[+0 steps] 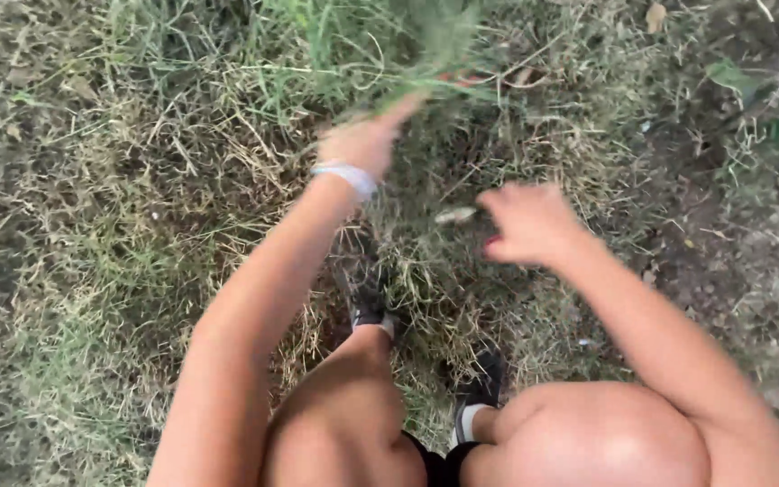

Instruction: Using a hand rake and garden shears to clear dry grass and weeds from a patch of soil.

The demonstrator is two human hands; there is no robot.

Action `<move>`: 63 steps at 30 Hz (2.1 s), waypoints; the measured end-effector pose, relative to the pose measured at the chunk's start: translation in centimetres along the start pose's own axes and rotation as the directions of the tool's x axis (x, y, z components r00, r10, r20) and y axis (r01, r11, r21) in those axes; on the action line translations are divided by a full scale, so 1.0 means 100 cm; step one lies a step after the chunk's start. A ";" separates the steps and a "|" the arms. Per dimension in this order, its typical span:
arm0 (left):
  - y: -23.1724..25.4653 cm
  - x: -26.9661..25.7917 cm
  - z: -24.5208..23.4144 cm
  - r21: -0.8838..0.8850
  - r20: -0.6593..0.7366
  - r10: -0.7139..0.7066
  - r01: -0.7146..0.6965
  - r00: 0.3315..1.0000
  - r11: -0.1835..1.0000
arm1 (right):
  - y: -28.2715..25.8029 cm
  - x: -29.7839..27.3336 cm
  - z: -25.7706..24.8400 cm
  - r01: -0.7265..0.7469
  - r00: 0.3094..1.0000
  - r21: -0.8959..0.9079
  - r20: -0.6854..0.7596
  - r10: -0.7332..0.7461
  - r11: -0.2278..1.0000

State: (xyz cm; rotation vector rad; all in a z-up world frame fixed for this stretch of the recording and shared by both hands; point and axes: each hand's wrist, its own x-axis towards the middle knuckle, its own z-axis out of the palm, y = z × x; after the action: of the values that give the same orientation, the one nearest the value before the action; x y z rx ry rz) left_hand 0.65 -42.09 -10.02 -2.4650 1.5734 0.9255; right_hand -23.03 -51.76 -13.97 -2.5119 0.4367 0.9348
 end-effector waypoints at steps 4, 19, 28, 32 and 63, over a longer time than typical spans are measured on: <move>-0.047 -0.030 -0.008 -0.056 0.129 -0.204 0.213 0.970 0.975 | 0.066 -0.041 -0.042 -0.212 0.977 -0.068 -0.031 0.210 0.975; -0.153 -0.184 0.029 -0.946 0.072 -0.996 -0.321 -0.050 -0.053 | 0.105 0.046 -0.062 -0.372 0.872 0.136 -0.288 0.396 0.918; -0.151 -0.199 0.037 -0.937 0.163 -0.983 -0.300 0.083 -0.181 | 0.062 0.024 -0.109 -0.349 0.884 0.148 -0.277 0.377 0.926; -0.129 -0.192 0.012 -0.902 0.281 -0.955 -0.312 0.095 -0.297 | 0.057 0.066 -0.107 -0.359 0.924 -0.179 -0.207 0.322 0.916; -0.142 -0.207 0.040 -0.875 0.308 -0.936 -0.335 0.168 -0.348 | 0.026 0.134 -0.102 -0.019 0.964 -0.223 -0.264 -0.041 0.975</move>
State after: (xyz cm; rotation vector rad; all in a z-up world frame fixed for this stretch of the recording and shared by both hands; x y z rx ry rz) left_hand 4.78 -17.36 -5.99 -3.9214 -2.2415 0.3831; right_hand -8.89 -60.89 -16.72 -2.8592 0.4179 0.6728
